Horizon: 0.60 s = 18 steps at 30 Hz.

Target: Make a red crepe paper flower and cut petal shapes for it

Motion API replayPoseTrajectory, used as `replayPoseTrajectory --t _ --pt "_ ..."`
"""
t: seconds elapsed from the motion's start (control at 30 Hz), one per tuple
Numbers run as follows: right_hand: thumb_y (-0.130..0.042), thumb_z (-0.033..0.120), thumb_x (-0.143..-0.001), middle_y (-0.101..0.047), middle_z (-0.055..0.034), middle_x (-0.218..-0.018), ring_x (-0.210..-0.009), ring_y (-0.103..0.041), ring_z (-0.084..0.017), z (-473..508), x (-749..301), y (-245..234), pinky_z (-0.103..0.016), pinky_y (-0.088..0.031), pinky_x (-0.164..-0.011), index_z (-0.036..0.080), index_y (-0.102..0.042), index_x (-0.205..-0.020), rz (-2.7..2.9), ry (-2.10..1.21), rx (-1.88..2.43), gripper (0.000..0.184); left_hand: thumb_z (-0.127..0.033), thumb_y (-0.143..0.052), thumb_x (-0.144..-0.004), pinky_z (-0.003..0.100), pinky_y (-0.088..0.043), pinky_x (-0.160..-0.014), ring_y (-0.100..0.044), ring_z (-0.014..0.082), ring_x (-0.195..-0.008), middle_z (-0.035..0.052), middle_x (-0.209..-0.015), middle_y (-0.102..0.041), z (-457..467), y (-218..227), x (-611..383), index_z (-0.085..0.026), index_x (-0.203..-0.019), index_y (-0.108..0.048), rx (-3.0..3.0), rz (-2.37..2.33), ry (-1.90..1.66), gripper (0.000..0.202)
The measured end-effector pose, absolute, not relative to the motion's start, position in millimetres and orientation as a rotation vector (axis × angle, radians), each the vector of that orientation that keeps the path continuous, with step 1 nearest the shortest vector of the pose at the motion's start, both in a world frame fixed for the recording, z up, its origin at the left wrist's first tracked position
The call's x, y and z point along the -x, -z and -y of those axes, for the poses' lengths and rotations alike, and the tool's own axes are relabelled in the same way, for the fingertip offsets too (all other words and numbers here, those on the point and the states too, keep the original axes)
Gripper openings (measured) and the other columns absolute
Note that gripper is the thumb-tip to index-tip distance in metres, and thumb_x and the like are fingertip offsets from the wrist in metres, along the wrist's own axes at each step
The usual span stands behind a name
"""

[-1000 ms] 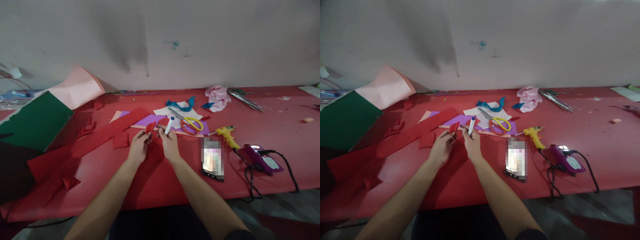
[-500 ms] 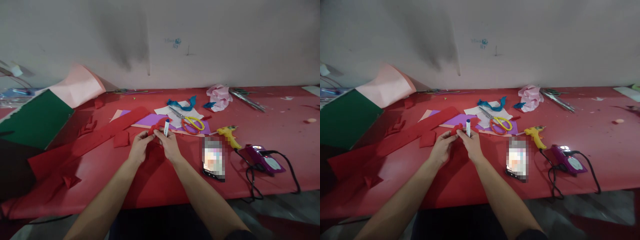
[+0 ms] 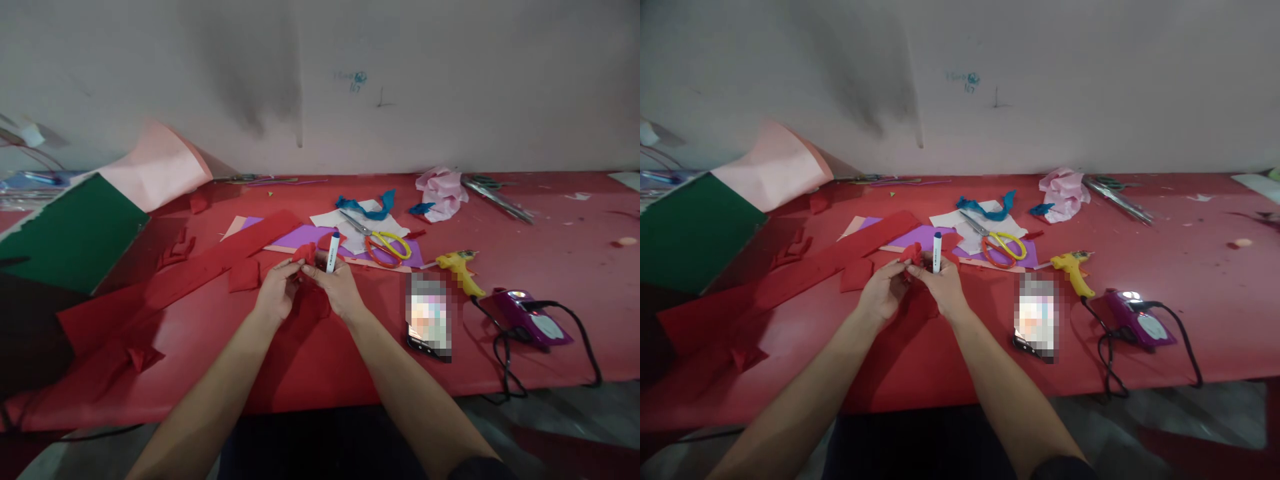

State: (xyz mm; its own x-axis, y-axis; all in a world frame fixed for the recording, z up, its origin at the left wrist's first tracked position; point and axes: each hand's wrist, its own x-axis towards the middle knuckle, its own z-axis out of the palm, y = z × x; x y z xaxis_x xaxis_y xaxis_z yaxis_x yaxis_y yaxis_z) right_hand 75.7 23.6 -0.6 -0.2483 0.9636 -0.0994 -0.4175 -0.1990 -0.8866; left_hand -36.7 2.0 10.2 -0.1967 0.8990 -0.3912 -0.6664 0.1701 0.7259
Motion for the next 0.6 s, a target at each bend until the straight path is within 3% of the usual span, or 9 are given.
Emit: replayPoseTrajectory --t 0.13,0.23,0.37,0.6 --pt "-0.081 0.029 -0.061 -0.057 0.0061 -0.063 -0.05 -0.044 -0.007 -22.5 -76.4 -1.9 -0.022 -0.038 -0.049 0.018 -0.067 -0.088 0.957 -1.612 0.916 0.032 -0.016 -0.081 -0.053 0.02 -0.041 -0.058 -0.057 0.0083 -0.062 -0.0018 -0.07 -0.067 -2.4 -11.5 37.8 -0.015 -0.07 -0.068 -0.27 -1.059 -1.476 0.022" --pt "-0.075 0.027 -0.066 -0.043 0.0108 -0.05 -0.043 -0.033 -0.005 -22.6 -76.7 -2.2 -0.022 -0.028 -0.043 0.018 -0.062 -0.085 0.969 -1.575 0.935 0.024 -0.017 -0.082 -0.053 0.021 -0.041 -0.059 -0.057 0.0084 -0.062 -0.0023 -0.071 -0.067 -2.4 -11.3 38.3 -0.016 -0.071 -0.067 -0.291 -1.066 -1.505 0.023" --pt "-0.069 0.026 -0.068 -0.048 0.0094 -0.052 -0.043 -0.033 -0.005 -23.2 -76.8 0.4 -0.021 -0.026 -0.042 0.018 -0.06 -0.084 0.951 -1.592 0.935 0.02 -0.02 -0.081 -0.056 0.023 -0.045 -0.065 -0.06 0.0103 -0.065 -0.0021 -0.073 -0.068 -2.8 -10.5 39.7 -0.017 -0.073 -0.067 -0.323 -1.065 -1.54 0.022" --pt "-0.072 0.038 -0.07 -0.054 0.0062 -0.059 -0.05 -0.044 -0.008 -23.6 -75.3 0.3 -0.021 -0.032 -0.046 0.019 -0.065 -0.091 0.965 -1.568 0.955 0.029 -0.025 -0.079 -0.062 0.028 -0.049 -0.07 -0.063 0.0132 -0.067 0.0004 -0.076 -0.07 -3.2 -8.2 41.1 -0.017 -0.079 -0.066 -0.409 -1.07 -1.575 0.023"
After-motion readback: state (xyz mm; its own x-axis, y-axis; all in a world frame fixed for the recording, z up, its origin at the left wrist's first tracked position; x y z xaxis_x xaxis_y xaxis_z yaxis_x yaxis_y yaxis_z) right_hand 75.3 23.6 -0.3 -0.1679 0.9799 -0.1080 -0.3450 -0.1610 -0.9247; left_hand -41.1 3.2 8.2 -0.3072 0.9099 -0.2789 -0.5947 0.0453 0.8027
